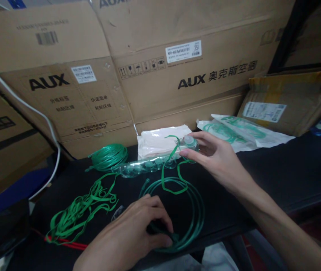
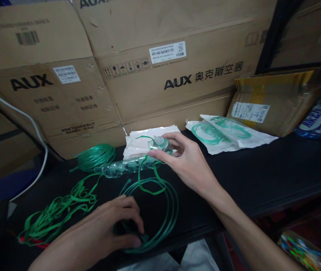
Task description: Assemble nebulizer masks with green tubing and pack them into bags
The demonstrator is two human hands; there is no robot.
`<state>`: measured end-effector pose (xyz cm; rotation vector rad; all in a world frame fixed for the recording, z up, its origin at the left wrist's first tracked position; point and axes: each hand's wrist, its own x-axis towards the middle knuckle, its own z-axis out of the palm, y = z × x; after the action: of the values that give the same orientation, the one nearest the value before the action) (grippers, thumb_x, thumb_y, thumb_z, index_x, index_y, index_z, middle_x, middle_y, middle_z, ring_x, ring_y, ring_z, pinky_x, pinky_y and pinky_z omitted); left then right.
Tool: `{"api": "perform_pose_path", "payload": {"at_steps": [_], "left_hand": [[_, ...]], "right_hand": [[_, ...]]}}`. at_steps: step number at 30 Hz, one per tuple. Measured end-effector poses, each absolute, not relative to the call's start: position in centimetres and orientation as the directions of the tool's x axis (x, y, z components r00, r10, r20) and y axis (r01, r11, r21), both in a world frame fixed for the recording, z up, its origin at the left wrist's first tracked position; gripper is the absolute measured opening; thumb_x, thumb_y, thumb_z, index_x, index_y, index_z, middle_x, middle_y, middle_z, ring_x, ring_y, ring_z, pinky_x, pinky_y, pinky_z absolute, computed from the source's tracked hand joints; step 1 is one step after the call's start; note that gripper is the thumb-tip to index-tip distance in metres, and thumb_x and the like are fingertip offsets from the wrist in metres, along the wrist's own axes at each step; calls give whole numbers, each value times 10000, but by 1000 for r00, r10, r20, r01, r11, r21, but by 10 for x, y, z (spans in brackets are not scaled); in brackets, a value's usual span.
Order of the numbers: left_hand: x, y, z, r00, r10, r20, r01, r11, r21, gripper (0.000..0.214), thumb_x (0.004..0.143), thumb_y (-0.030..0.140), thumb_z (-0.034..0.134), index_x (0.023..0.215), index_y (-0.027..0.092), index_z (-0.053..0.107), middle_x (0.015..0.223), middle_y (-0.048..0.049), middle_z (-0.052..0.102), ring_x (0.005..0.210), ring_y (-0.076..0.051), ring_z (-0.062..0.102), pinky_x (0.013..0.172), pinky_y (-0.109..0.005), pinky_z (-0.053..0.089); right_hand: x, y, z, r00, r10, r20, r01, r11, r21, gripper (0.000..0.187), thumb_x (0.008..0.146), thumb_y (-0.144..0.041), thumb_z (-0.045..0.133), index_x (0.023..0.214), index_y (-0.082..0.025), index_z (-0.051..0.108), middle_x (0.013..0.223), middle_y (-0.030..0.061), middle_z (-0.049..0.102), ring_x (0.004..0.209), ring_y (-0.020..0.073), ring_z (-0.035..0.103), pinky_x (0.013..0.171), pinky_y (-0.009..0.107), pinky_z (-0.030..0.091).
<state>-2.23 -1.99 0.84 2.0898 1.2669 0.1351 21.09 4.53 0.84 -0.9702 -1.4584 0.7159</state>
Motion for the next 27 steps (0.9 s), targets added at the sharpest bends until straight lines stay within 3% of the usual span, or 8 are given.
{"api": "perform_pose_path", "payload": {"at_steps": [5, 10, 13, 20, 27], "left_hand": [[-27, -18, 11, 504, 851, -149, 723, -321, 612, 128, 866, 235, 758, 944, 336, 751, 1006, 76, 709, 1016, -151, 658, 914, -222, 457], [-31, -7, 14, 379, 907, 182, 663, -404, 630, 121, 944, 384, 659, 987, 322, 754, 862, 59, 739, 759, -152, 661, 719, -232, 485], [-30, -2, 16, 299, 908, 293, 664, -419, 619, 154, 935, 388, 660, 992, 299, 771, 863, 42, 763, 713, -157, 663, 666, -242, 487], [-29, -1, 15, 272, 882, 386, 649, -464, 603, 133, 926, 351, 676, 987, 297, 782, 938, 32, 792, 817, -178, 711, 732, -257, 528], [-30, -2, 14, 296, 852, 431, 621, -515, 591, 108, 939, 314, 680, 995, 300, 770, 954, 46, 784, 872, -159, 716, 767, -231, 530]], "right_hand": [[215, 37, 20, -106, 904, 414, 339, 424, -840, 392, 773, -482, 819, 1036, -194, 782, 1030, 65, 794, 966, 298, 717, 855, 395, 552], [218, 29, 28, -307, 882, 359, 344, 454, -822, 297, 783, -400, 833, 1046, -263, 817, 1047, 9, 808, 989, 269, 735, 899, 339, 555], [218, 27, 28, -368, 865, 341, 349, 468, -812, 295, 782, -384, 840, 1059, -284, 818, 999, -13, 812, 935, 243, 743, 851, 312, 562], [214, 24, 22, -414, 886, 209, 435, 394, -810, 352, 756, -460, 849, 1041, -257, 810, 955, -6, 804, 848, 241, 725, 714, 315, 539], [213, 25, 20, -431, 846, 314, 402, 491, -772, 388, 732, -491, 861, 1033, -252, 802, 1117, 32, 770, 1041, 279, 688, 846, 346, 532]]}}
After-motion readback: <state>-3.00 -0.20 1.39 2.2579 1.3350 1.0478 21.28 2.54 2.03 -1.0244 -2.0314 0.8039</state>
